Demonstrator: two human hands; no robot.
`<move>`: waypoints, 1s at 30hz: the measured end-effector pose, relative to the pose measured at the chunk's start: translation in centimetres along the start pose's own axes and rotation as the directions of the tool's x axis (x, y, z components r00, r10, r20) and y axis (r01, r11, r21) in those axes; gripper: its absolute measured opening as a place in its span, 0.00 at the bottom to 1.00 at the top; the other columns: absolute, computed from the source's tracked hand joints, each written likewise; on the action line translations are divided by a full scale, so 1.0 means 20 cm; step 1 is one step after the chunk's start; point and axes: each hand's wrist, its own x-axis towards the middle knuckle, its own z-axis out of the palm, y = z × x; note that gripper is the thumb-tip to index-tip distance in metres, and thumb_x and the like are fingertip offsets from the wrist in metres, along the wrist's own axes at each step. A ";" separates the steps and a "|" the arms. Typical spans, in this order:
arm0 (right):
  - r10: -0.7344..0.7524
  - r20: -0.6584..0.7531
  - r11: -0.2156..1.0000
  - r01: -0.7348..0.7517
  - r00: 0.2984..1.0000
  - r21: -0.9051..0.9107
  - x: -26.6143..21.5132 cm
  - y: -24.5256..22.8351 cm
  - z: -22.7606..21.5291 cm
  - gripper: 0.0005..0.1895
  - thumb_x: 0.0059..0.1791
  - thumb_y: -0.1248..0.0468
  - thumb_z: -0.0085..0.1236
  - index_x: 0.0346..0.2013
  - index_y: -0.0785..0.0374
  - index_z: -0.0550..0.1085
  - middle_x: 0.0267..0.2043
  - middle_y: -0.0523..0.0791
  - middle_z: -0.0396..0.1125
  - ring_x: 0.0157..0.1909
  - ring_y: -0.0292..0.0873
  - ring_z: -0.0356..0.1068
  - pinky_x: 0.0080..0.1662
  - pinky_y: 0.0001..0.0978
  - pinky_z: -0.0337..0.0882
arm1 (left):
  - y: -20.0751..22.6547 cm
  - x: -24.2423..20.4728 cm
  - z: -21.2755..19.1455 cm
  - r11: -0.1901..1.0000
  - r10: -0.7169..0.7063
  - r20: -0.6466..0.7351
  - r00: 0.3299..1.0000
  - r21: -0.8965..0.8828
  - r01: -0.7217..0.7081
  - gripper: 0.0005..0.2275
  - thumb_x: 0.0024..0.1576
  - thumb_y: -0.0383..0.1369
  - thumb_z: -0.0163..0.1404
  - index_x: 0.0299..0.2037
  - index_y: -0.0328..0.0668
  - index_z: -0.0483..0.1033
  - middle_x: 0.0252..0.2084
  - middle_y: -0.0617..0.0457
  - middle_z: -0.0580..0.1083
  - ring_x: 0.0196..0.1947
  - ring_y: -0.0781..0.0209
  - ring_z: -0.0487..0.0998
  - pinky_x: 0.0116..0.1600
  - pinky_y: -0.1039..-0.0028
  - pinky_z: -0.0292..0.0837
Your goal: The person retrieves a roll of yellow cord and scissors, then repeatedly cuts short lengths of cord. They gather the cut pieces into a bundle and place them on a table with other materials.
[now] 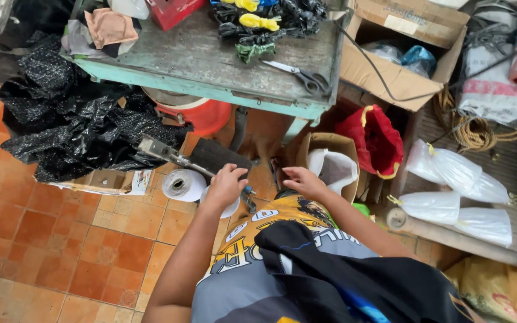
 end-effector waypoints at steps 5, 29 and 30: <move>-0.253 0.061 0.920 0.260 0.966 -0.293 0.40 -0.19 -0.17 0.20 0.50 0.52 0.63 0.57 0.43 0.77 0.65 0.46 0.64 0.63 0.53 0.69 0.62 0.45 0.72 | 0.06 0.33 -0.27 0.991 -0.108 -0.111 0.988 -0.094 0.098 0.22 0.62 0.45 0.52 0.67 0.65 0.68 0.69 0.44 0.61 0.68 0.40 0.67 0.62 0.46 0.69; -0.791 -0.379 0.610 0.668 0.479 -0.428 2.91 -1.31 -1.88 0.18 0.56 0.66 0.56 0.60 0.68 0.73 0.62 0.57 0.66 0.66 0.56 0.64 0.69 0.45 0.57 | 0.15 1.59 -0.34 0.940 -0.235 -0.786 0.572 -0.034 0.339 0.24 0.67 0.48 0.45 0.72 0.55 0.61 0.70 0.47 0.64 0.72 0.44 0.63 0.71 0.48 0.58; -0.804 -0.414 0.589 0.667 0.426 -0.457 3.16 -1.32 -1.98 0.17 0.56 0.67 0.56 0.60 0.68 0.74 0.59 0.56 0.67 0.64 0.55 0.65 0.68 0.42 0.57 | 0.15 1.59 -0.34 0.946 -0.213 -0.805 0.553 -0.029 0.322 0.24 0.67 0.48 0.45 0.72 0.54 0.63 0.68 0.48 0.66 0.70 0.46 0.65 0.70 0.48 0.60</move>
